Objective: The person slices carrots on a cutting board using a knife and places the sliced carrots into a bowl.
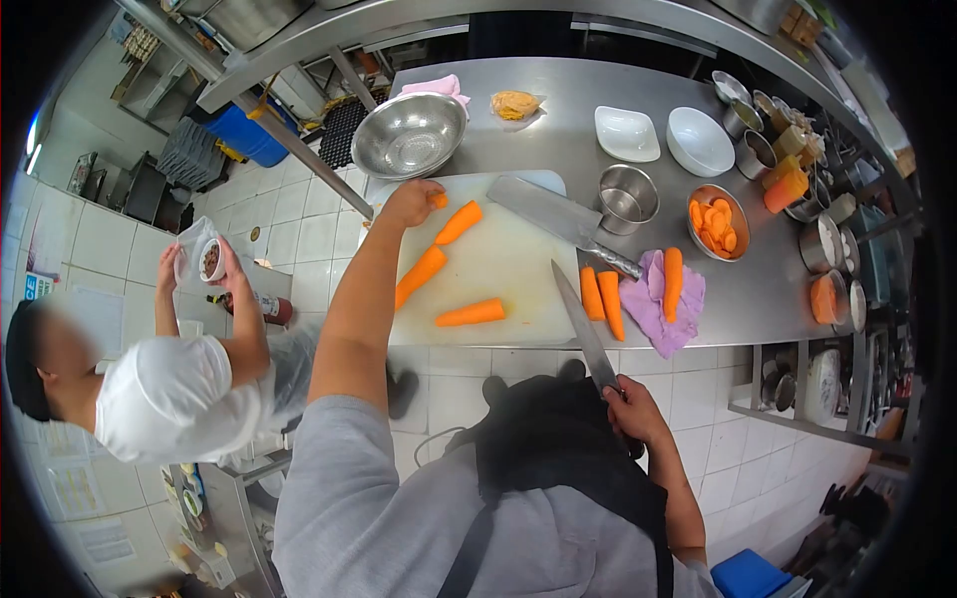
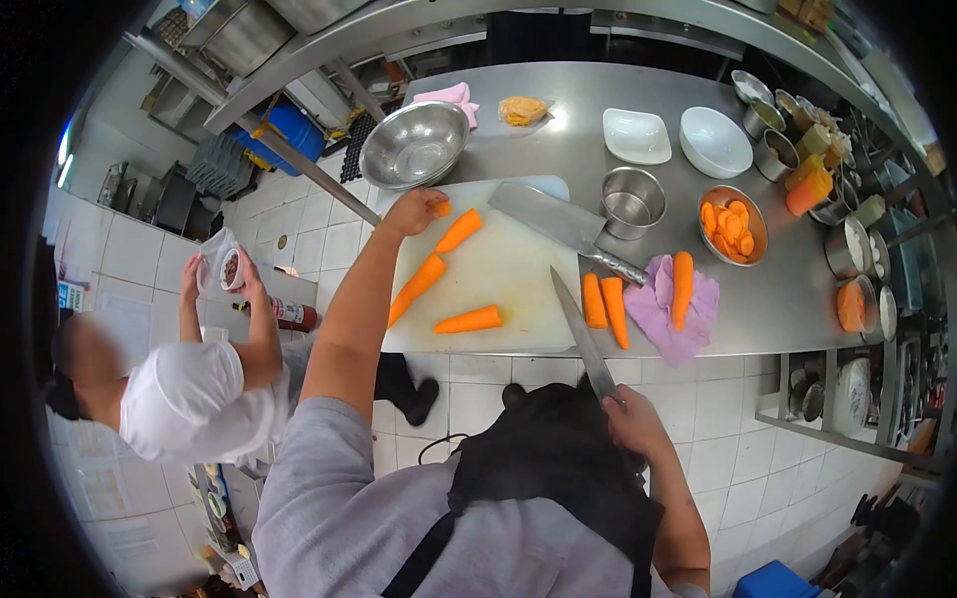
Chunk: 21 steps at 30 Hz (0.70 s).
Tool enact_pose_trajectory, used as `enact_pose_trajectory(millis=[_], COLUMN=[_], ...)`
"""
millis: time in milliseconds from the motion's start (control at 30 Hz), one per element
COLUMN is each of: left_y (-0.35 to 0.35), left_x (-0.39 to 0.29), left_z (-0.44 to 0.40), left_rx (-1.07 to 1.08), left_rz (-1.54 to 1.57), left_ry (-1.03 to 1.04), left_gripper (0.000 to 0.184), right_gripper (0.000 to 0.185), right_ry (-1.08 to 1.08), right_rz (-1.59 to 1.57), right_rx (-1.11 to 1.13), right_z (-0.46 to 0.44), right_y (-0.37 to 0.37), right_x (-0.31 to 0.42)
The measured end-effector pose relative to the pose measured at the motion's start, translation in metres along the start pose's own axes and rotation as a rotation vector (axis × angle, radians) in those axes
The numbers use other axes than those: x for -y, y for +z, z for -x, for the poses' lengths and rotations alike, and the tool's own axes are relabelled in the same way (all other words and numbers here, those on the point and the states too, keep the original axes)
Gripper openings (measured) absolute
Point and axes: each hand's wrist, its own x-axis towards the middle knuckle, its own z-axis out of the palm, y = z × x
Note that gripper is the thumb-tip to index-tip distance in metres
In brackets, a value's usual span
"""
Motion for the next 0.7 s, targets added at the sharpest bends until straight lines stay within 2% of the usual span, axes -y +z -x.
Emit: enact_pose_trajectory(millis=[33, 67, 133, 267, 367, 433, 467, 533, 567, 633, 700], left_y=[-0.006, -0.012, -0.016, -0.016, -0.016, -0.019, -0.022, -0.028, -0.029, -0.043, -0.049], left_x=[-0.003, -0.007, -0.011, -0.008, -0.001, 0.003, 0.008, 0.022, 0.028, 0.025, 0.038], left_z=[-0.003, -0.005, -0.006, -0.010, 0.001, 0.013, 0.023, 0.045, 0.058, 0.091, 0.109], left_rx=[0.097, 0.095, 0.147, 0.128, 0.002, -0.125, -0.122, -0.256, -0.265, -0.329, -0.359], left_rz=[0.043, 0.039, -0.028, -0.107, -0.054, 0.148, 0.146, 0.714, 0.715, 0.934, 0.975], left_ry=[-0.082, -0.072, -0.104, -0.086, -0.124, -0.224, -0.233, -0.269, -0.282, -0.403, -0.400], left_gripper=[0.041, 0.041, 0.030, 0.025, 0.029, 0.027, 0.027, 0.023, 0.023, 0.020, 0.018], right_gripper=[0.021, 0.021, 0.021, 0.020, 0.023, 0.021, 0.021, 0.020, 0.020, 0.019, 0.018], right_ry=[-0.009, -0.013, -0.008, -0.021, -0.022, -0.006, -0.002, -0.030, -0.030, -0.038, -0.029], right_rz=[-0.025, -0.031, -0.040, -0.063, -0.028, -0.093, -0.091, -0.125, -0.114, -0.155, -0.121], right_rx=[-0.012, -0.020, -0.039, -0.058, -0.060, -0.069, -0.060, -0.093, -0.082, -0.080, -0.066], right_z=[0.001, 0.002, 0.010, 0.014, 0.012, 0.012, 0.011, 0.006, 0.005, 0.006, 0.007], right_y=[0.003, 0.006, 0.011, 0.017, 0.019, 0.022, 0.024, 0.026, 0.026, 0.027, 0.025], right_x=[-0.001, -0.001, 0.003, 0.002, -0.002, -0.001, -0.005, -0.010, -0.011, -0.005, 0.003])
